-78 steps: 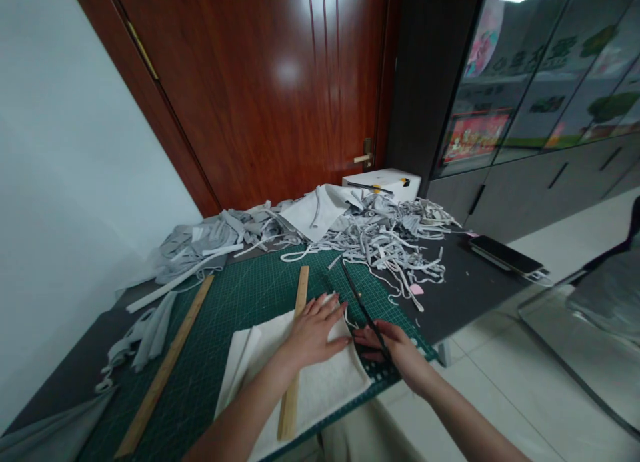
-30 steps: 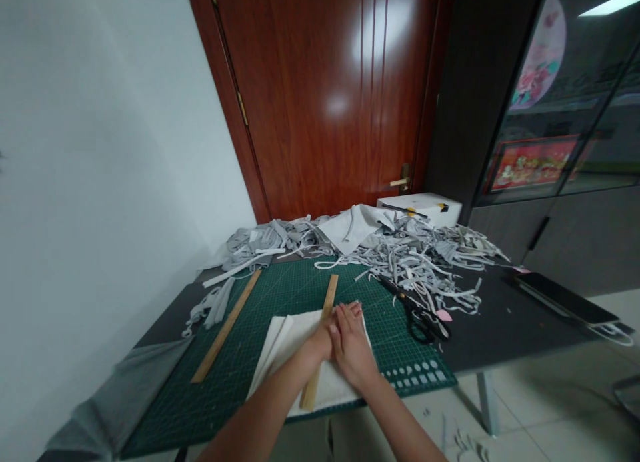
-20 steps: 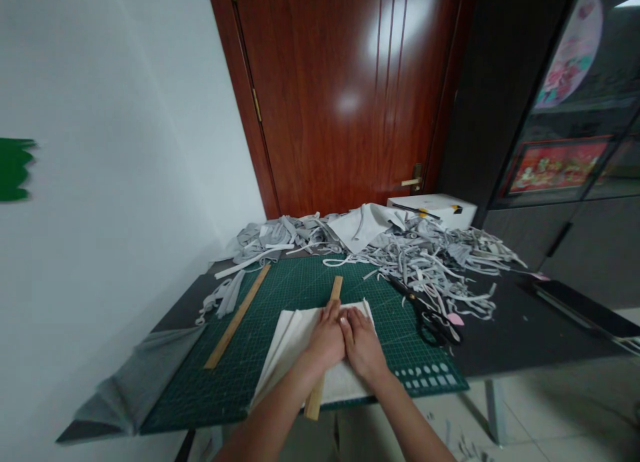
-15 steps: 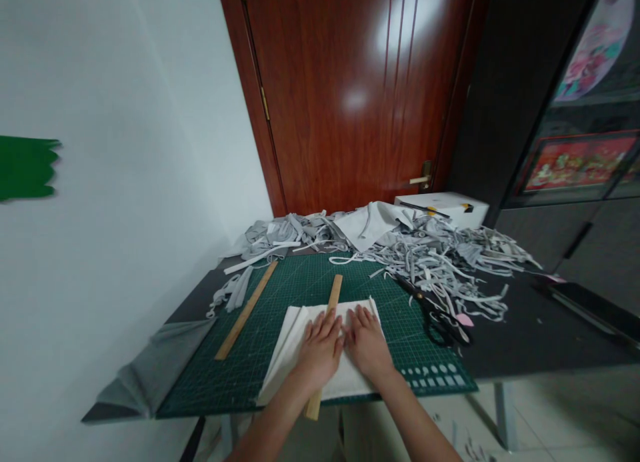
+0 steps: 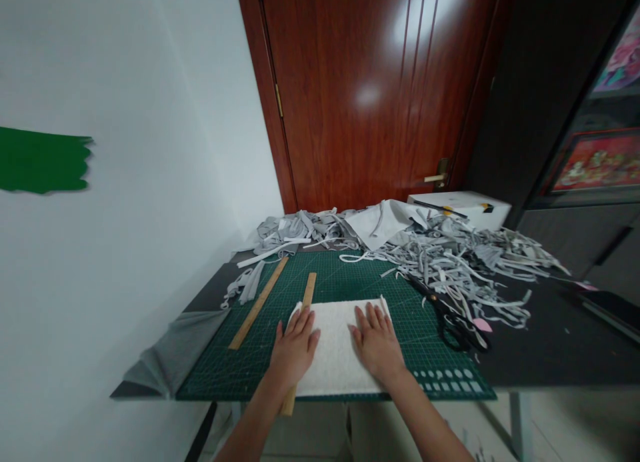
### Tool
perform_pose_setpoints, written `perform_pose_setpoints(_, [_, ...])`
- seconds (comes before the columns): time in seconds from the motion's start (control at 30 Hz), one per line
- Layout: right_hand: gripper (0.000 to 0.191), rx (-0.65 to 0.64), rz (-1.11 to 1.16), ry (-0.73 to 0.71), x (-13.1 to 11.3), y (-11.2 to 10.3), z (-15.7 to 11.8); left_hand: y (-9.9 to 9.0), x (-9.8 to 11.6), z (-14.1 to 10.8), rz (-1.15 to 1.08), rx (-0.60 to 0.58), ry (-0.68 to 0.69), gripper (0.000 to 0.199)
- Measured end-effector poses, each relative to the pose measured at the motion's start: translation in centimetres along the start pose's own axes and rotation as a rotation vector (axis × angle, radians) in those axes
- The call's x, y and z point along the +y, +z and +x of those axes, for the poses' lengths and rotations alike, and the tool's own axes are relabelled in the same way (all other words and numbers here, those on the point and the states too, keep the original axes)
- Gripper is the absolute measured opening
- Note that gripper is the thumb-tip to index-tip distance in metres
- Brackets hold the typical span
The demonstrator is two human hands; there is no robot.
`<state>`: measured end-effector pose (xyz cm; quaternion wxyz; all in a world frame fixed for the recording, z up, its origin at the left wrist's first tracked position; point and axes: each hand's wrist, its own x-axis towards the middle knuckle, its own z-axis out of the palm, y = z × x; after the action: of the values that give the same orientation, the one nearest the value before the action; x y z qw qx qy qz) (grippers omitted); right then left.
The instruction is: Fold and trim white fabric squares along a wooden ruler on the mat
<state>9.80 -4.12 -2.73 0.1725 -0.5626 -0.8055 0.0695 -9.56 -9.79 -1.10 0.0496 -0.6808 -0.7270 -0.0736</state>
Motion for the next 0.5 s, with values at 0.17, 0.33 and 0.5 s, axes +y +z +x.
perform_pose_setpoints(0.17, [0.056, 0.000, 0.025, 0.001, 0.0, 0.0, 0.0, 0.5, -0.9, 0.7, -0.113, -0.001, 0.000, 0.049])
perform_pose_setpoints(0.33, [0.056, -0.001, -0.003, 0.022, 0.3, 0.0, -0.1, 0.4, -0.3, 0.9, -0.024, 0.117, -0.177, 0.046])
perform_pose_setpoints(0.5, [0.056, -0.011, -0.062, 0.039, 1.7, -0.2, 0.3, 1.2, 1.3, 1.8, 0.036, 0.140, -0.259, 0.050])
